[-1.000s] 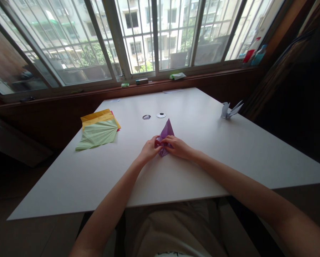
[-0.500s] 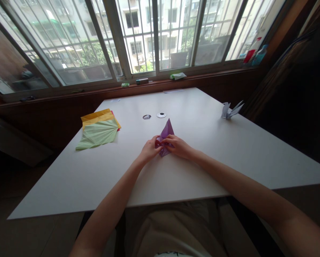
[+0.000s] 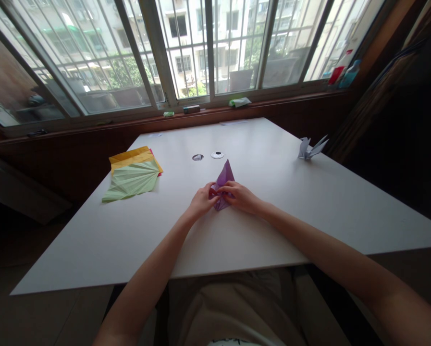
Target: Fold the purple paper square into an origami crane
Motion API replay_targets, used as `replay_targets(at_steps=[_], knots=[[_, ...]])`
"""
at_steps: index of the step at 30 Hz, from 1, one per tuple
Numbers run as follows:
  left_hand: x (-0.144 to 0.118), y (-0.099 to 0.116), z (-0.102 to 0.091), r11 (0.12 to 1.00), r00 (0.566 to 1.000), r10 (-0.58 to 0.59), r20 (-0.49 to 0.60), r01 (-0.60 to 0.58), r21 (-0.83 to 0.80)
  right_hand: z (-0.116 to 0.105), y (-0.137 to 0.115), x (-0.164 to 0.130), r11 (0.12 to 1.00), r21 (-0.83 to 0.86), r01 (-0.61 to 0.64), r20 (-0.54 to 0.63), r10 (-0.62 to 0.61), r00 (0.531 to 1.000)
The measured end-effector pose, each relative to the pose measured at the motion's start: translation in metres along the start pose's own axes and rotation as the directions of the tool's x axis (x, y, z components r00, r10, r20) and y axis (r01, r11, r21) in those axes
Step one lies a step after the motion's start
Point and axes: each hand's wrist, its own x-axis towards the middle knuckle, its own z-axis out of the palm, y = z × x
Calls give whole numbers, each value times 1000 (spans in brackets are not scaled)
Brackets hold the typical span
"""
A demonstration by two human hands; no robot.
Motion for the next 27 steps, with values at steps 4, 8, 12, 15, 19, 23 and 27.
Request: replay_targets(at_steps=[4, 8, 12, 15, 19, 23, 27], knots=[[1, -1, 0, 1000, 1000, 8, 1, -8, 18, 1, 1, 0, 1000, 0, 11, -4, -11, 1000], [0, -2, 1, 999, 1000, 22, 1, -22, 41, 1, 3, 0, 1000, -17, 26, -1, -26, 1000], [0, -2, 1, 998, 1000, 30, -2, -30, 60, 0, 2, 0, 999, -26, 29, 10, -29, 1000], [0, -2, 1, 997, 1000, 30, 0, -30, 67, -1, 1, 1, 999, -29, 27, 25, -26, 999], [0, -1, 1, 996, 1000, 28, 2, -28, 85, -2, 0, 1, 999, -30, 29, 35, -28, 999], [-1, 0, 1, 995, 1000, 22, 1, -22, 94, -2, -1, 1, 999, -35, 26, 30, -25, 999], [-1, 1, 1, 995, 1000, 15, 7, -15, 94, -3, -1, 1, 999, -25, 38, 28, -37, 999]])
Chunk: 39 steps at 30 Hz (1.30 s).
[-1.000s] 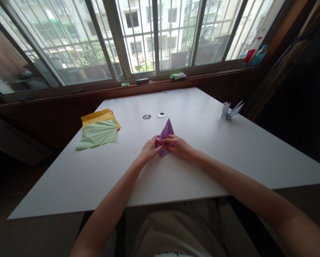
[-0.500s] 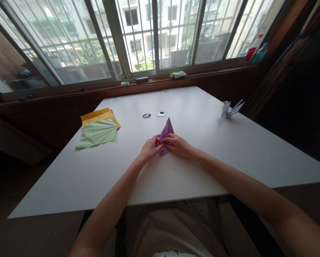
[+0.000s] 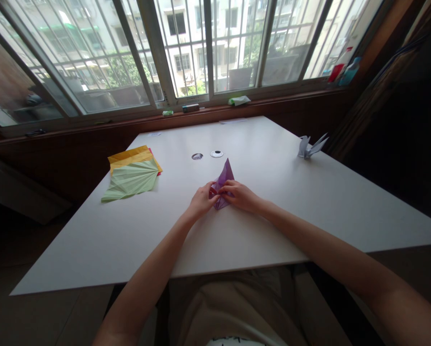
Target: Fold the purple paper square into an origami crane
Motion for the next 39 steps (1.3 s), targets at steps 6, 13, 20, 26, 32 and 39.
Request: replay_targets(at_steps=[6, 13, 20, 26, 32, 39], knots=[[1, -6, 3, 1000, 999, 8, -42, -7, 21, 0, 0, 0, 1000, -25, 5, -6, -5, 1000], [0, -6, 4, 997, 999, 0, -42, 3, 73, -1, -1, 0, 1000, -16, 16, -13, -16, 1000], [-3, 1, 1, 986, 999, -38, -32, 43, 163, -1, 1, 0, 1000, -2, 21, -20, -21, 1000], [-2, -1, 2, 984, 999, -38, -25, 42, 176, 0, 2, 0, 1000, 3, 26, -21, -26, 999], [1, -8, 6, 976, 999, 30, -34, -22, 217, 0, -1, 0, 1000, -14, 17, -15, -17, 1000], [-2, -6, 4, 909, 993, 115, -3, -104, 405, 3, 1, -1, 998, -59, -35, -42, 33, 999]])
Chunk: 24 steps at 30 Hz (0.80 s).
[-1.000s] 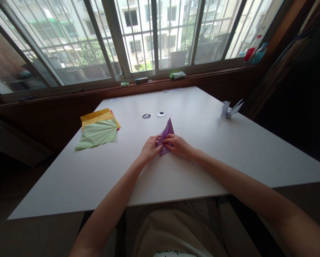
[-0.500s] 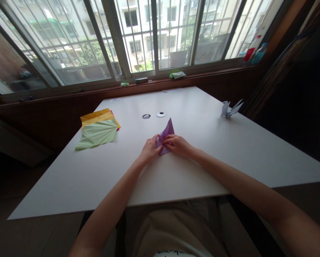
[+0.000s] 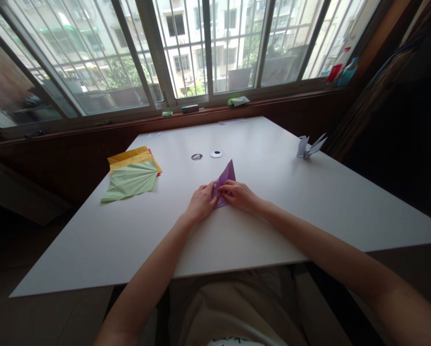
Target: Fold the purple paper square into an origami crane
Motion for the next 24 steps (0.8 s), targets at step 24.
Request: replay_targets(at_steps=[24], knots=[[2, 5, -11, 995, 994, -62, -90, 68, 66, -1, 2, 1, 995, 100, -14, -43, 18, 999]])
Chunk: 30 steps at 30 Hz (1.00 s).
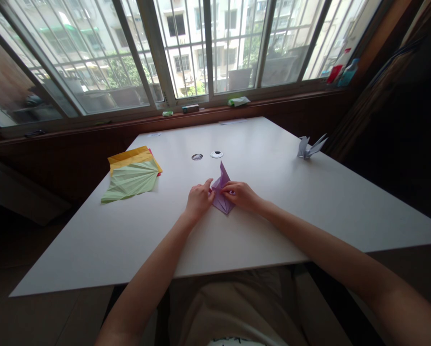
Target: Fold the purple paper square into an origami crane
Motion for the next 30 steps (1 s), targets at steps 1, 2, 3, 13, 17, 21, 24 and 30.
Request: replay_targets(at_steps=[1, 2, 3, 13, 17, 21, 24, 30], knots=[[0, 0, 0, 1000, 1000, 2, -2, -2, 1, 0, 1, 0, 1000, 14, 11, 0, -11, 1000], [0, 0, 0, 1000, 1000, 4, -1, -4, 1, 0, 1, 0, 1000, 24, 20, 2, -20, 1000], [-1, 0, 0, 1000, 1000, 4, 1, -4, 0, 1, 2, 0, 999, 29, 23, 5, -23, 1000], [0, -4, 12, 999, 999, -41, 10, 41, 16, -2, -2, 0, 999, 36, -20, 19, 20, 1000], [1, -5, 13, 999, 999, -45, 17, 45, -11, 0, -1, 0, 998, 35, -52, -8, 52, 999], [1, -5, 14, 998, 999, -39, 6, 39, -39, 1, 0, 0, 995, 53, -80, -31, 81, 996], [0, -5, 13, 999, 999, -34, 5, 34, -42, 0, -1, -1, 993, 66, -97, -10, 98, 995], [-1, -3, 10, 999, 999, -45, 29, 45, -23, -5, -7, -2, 998, 61, -19, 42, 17, 999]])
